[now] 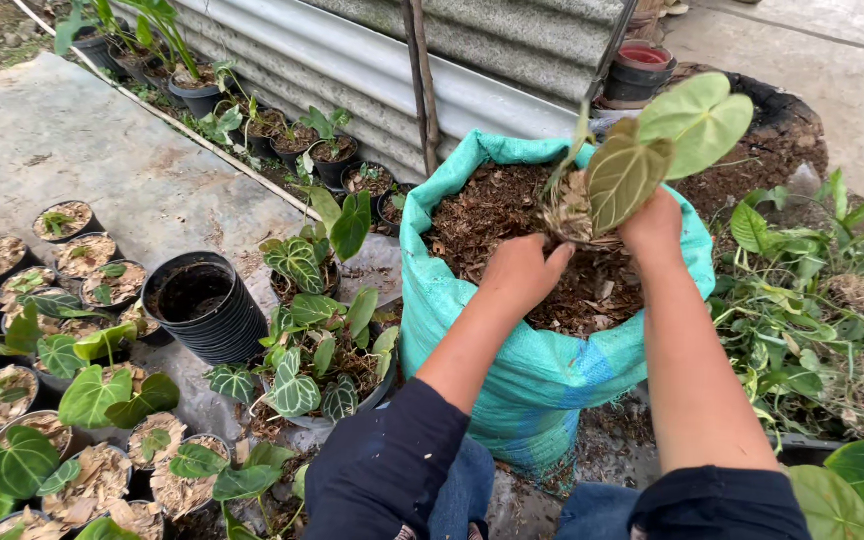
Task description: The person removes plants from small black pots, places them into a large green sack filled with soil, and then repots them into new black pots. The person handles multiple plants one at a time, filling the pots with soil from the sack.
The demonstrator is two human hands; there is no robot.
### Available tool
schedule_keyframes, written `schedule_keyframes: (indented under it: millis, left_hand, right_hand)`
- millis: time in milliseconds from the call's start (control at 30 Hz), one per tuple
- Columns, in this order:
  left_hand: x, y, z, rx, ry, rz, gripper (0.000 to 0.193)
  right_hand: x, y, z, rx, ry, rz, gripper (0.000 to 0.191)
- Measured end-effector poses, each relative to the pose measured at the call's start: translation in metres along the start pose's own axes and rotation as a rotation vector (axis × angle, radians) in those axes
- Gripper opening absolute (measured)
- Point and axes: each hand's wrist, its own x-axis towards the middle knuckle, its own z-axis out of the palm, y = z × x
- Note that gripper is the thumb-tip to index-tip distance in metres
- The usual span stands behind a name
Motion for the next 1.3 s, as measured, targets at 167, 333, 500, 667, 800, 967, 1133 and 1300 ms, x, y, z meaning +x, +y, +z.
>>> schedule_keyframes:
  millis: [167, 333, 500, 667, 800, 967, 1133, 1300]
  left_hand:
    - [0.03, 0.012, 0.007, -0.809, 0.21, 0.111, 0.083]
    - [0.041, -0.003, -0.004, -0.848, 0.17, 0.116, 0.073]
    - [0.047, -0.007, -0.013, -1.197, 0.101, -0.062, 0.07]
    - [0.054, -0.017, -0.019, -1.429, -0.09, -0.222, 0.066]
    - [0.052, -0.024, -0.014, -0.671, 0.288, 0.029, 0.077]
    - [0.037, -0.018, 0.001, -0.193, 0.553, 0.411, 0.052]
    - [0.028, -0.005, -0.001, 0.065, 0.308, 0.221, 0.048]
    - [0.016, 0.002, -0.003, 0.34, 0.577, 0.228, 0.042]
  right_hand:
    - [-0.018, -0.008, 0.008, 0.312, 0.082, -0.085, 0.032]
    - [-0.018, -0.005, 0.021, 0.127, 0.106, -0.216, 0.029]
    - [-0.009, -0.007, 0.027, 0.746, 0.0, 0.107, 0.026]
    - [-0.001, -0.003, 0.03, 0.515, -0.195, 0.008, 0.036]
    - [0.006, 0.009, 0.03, 0.426, -0.018, -0.028, 0.027]
    - [0.008, 0.019, 0.026, -0.075, 0.109, -0.303, 0.034]
    - [0.008, 0.013, 0.005, 0.249, 0.029, -0.013, 0.036]
    - [0.007, 0.011, -0.017, 0.161, 0.115, -0.068, 0.034]
